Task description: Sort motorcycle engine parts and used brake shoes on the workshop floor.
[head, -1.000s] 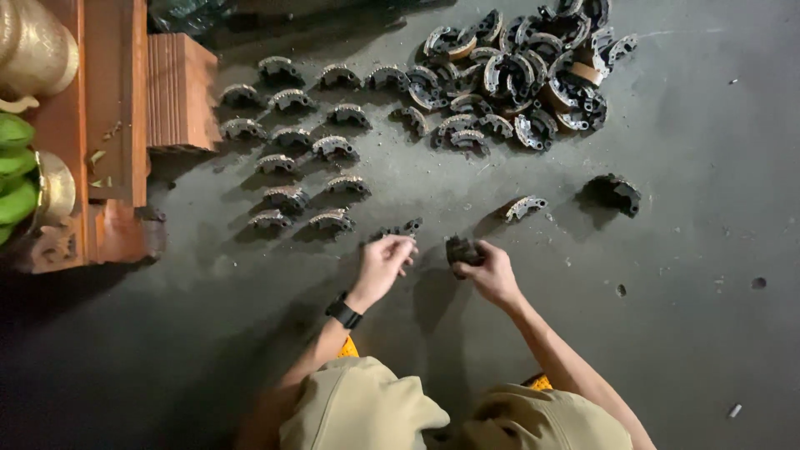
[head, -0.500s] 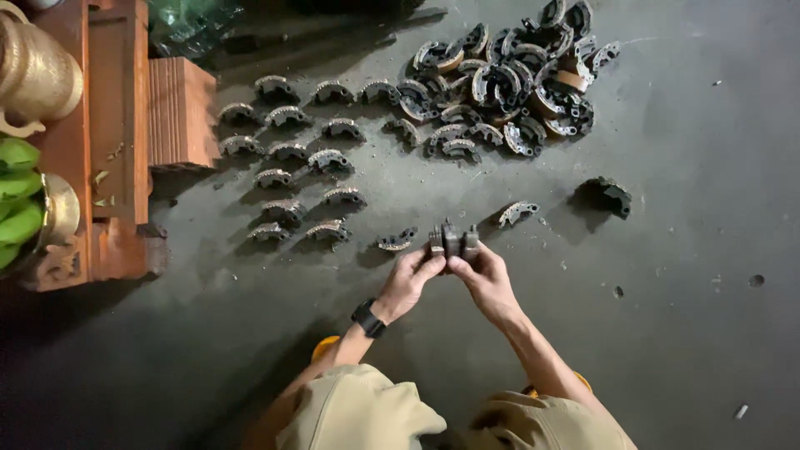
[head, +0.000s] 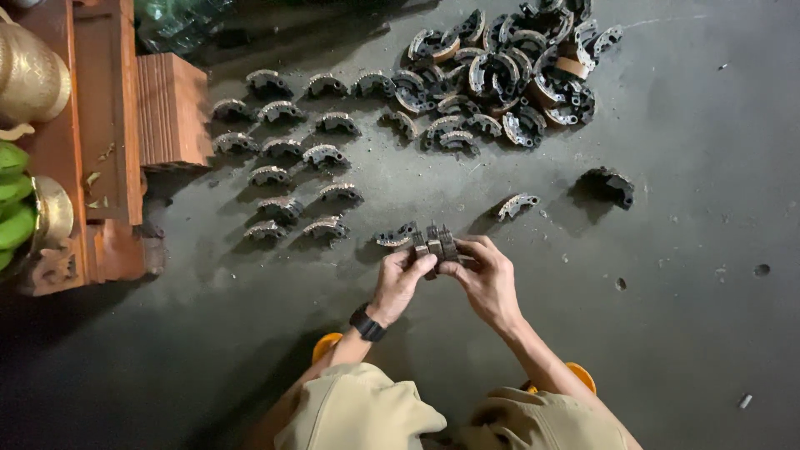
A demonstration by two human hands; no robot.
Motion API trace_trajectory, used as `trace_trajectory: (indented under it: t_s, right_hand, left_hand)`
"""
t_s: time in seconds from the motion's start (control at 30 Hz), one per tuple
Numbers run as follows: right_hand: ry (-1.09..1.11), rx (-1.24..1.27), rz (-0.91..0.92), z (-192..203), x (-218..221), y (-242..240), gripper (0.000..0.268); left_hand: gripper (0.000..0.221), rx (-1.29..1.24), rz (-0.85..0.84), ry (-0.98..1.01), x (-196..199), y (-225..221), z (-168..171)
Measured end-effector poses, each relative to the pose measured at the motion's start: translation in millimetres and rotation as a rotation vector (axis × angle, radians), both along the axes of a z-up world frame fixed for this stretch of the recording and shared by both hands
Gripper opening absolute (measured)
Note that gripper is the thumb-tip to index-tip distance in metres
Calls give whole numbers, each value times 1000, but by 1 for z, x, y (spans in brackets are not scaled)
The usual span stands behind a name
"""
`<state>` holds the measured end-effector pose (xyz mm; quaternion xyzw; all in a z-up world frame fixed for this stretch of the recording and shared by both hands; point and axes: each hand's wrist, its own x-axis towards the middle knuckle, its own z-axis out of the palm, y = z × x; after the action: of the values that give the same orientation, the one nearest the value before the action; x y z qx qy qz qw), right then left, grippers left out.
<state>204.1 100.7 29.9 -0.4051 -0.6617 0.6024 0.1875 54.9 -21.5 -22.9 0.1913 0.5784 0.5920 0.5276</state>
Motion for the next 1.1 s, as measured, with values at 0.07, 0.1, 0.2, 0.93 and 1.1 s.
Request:
trace_trajectory:
  t_s: [0.07,0.1,0.2,0.93,1.1]
  right_hand:
    - [57,-101,0,-24,6,-2,42]
    - [117,-199,1,-36,8,-2,40]
    - [180,-190,2,-37,11,-9,43]
    - [102,-148,-83,-30,20,-12,27]
    - [41,-279,227,-1,22,13,28]
  left_hand:
    - [27,4,-13,22,-1,-5,-5]
    - [26,12,-25,47,-2,-7,-7]
    - [23,-6,-26,42,-2,-2,5]
    - [28,-81,-31,6,9,-3,-10]
    - [35,-57,20,-667,-5,7,10]
